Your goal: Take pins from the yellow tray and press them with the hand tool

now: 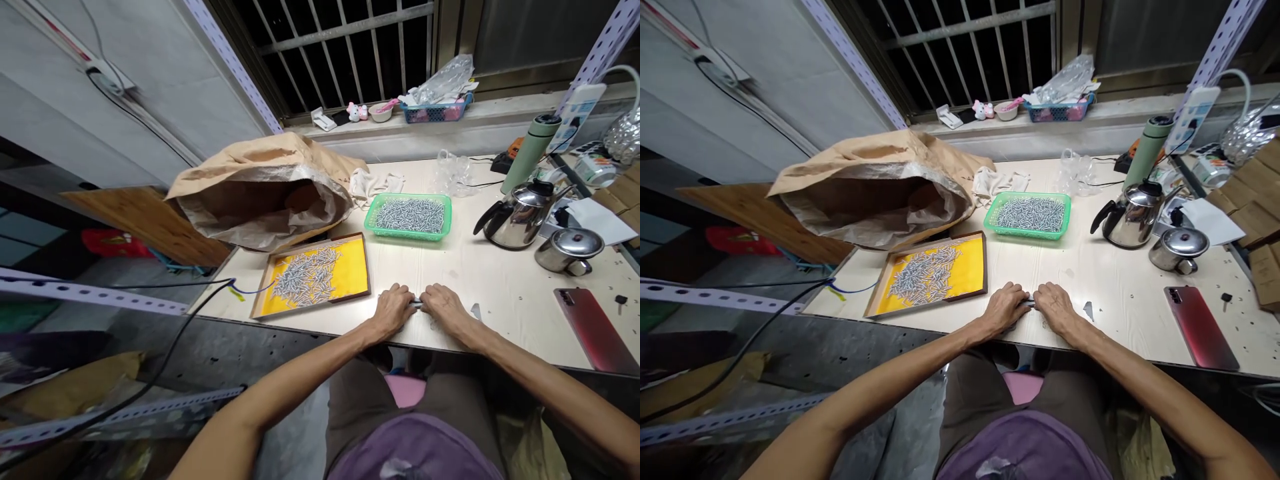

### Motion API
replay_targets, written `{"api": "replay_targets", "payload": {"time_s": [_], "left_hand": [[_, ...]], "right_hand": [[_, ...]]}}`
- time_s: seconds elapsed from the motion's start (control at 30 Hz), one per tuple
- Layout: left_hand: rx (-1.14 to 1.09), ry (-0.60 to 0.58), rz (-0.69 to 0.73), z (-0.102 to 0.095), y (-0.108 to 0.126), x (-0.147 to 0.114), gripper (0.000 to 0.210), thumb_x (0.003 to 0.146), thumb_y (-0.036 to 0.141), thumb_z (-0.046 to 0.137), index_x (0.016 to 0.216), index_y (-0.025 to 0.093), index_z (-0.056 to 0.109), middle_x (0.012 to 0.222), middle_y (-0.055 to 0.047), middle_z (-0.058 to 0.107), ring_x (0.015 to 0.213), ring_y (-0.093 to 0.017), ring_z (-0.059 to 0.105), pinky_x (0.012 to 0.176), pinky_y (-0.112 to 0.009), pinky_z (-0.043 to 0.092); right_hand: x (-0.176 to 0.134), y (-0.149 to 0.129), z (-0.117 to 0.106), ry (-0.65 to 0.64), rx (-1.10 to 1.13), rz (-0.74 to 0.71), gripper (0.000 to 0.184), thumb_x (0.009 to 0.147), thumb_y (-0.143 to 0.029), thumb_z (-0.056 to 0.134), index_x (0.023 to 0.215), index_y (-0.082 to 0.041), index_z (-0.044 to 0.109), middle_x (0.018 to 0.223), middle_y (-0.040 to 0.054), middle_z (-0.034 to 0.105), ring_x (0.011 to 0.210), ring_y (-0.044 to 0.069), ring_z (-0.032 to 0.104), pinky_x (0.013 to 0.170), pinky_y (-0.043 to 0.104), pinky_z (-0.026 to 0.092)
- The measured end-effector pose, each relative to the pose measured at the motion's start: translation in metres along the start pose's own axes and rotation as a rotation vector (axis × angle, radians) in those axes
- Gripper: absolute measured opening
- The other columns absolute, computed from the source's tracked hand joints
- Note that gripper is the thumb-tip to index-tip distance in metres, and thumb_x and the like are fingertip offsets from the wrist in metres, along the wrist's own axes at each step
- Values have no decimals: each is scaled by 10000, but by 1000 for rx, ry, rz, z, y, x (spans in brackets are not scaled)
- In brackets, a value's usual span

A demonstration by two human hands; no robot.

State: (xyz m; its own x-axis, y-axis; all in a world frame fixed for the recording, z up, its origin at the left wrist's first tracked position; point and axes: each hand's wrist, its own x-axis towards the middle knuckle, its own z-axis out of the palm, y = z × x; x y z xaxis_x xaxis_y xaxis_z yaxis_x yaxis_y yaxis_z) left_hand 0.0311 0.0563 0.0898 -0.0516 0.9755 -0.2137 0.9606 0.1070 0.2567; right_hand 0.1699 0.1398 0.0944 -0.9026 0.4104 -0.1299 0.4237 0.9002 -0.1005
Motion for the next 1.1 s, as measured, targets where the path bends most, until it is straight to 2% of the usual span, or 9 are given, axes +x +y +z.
{"api": "replay_targets", "payload": {"time_s": [0.17, 0.27, 0.4, 0.53, 0.7, 0.77, 0.87, 0.97, 1.1], "left_hand": [[-42, 200, 26, 24, 4, -10, 319, 872, 255, 532, 1172, 147, 531, 1243, -140, 560, 1174, -263, 493, 970, -432, 447], [-94, 345, 150, 53, 16, -23, 349, 916, 221, 430, 1252, 145, 491, 1349, -162, 502, 1302, -265, 412, 1059, -478, 374], [-149, 389, 218, 75, 30, -33, 374, 946, 263, 363, 1294, 174, 467, 1320, -148, 541, 1294, -254, 440, 1087, -536, 322], [-188, 393, 231, 73, 31, -34, 384, 941, 254, 366, 1305, 172, 457, 1322, -145, 538, 1304, -250, 426, 1097, -541, 306], [-174, 264, 234, 77, 28, -31, 335, 880, 202, 420, 1157, 114, 584, 1130, -164, 642, 1115, -289, 571, 974, -489, 453], [-165, 229, 275, 80, 27, -34, 309, 860, 197, 436, 1096, 130, 623, 1045, -145, 671, 1023, -273, 612, 911, -443, 501], [-164, 310, 276, 80, 21, -47, 287, 873, 294, 466, 1102, 249, 633, 1011, -92, 678, 981, -239, 619, 829, -392, 537], [-140, 412, 173, 71, 0, -69, 264, 878, 390, 478, 1082, 338, 638, 983, -79, 671, 923, -234, 619, 740, -394, 541], [-113, 527, 62, 40, -56, -88, 303, 925, 346, 391, 1041, 248, 654, 885, -105, 654, 840, -212, 598, 751, -395, 517]], "right_hand": [[2, 19, -5, 42, 117, -78, 271, 851, -317, 632, 1060, -146, 613, 1005, 91, 615, 929, 211, 538, 799, 294, 399], [13, 31, -7, 56, 121, -28, 155, 903, -238, 544, 992, -151, 636, 980, 86, 623, 904, 201, 539, 780, 293, 391], [33, 40, -11, 72, 86, 15, 119, 897, -178, 532, 875, -153, 646, 936, 77, 624, 876, 190, 523, 771, 292, 373], [42, 20, -19, 103, -42, 22, 151, 876, -111, 513, 874, -164, 654, 917, 91, 611, 875, 203, 491, 754, 309, 352], [43, -37, -24, 33, -40, -443, 156, 870, -149, 542, 846, -220, 679, 935, 78, 598, 952, 201, 464, 727, 290, 358], [48, -51, -20, 15, -63, -529, 134, 852, -164, 573, 795, -217, 682, 918, 79, 601, 971, 210, 467, 725, 304, 364], [58, -56, -7, 33, -108, -617, 134, 813, -135, 604, 711, -198, 664, 896, 76, 611, 963, 217, 486, 731, 326, 370], [63, -52, 4, 86, -53, -685, 132, 809, -131, 598, 697, -185, 640, 874, 66, 622, 924, 208, 510, 736, 326, 385], [62, -36, -8, 289, 269, -596, 124, 878, -161, 492, 817, -188, 597, 850, 50, 631, 838, 177, 545, 724, 302, 424]]}}
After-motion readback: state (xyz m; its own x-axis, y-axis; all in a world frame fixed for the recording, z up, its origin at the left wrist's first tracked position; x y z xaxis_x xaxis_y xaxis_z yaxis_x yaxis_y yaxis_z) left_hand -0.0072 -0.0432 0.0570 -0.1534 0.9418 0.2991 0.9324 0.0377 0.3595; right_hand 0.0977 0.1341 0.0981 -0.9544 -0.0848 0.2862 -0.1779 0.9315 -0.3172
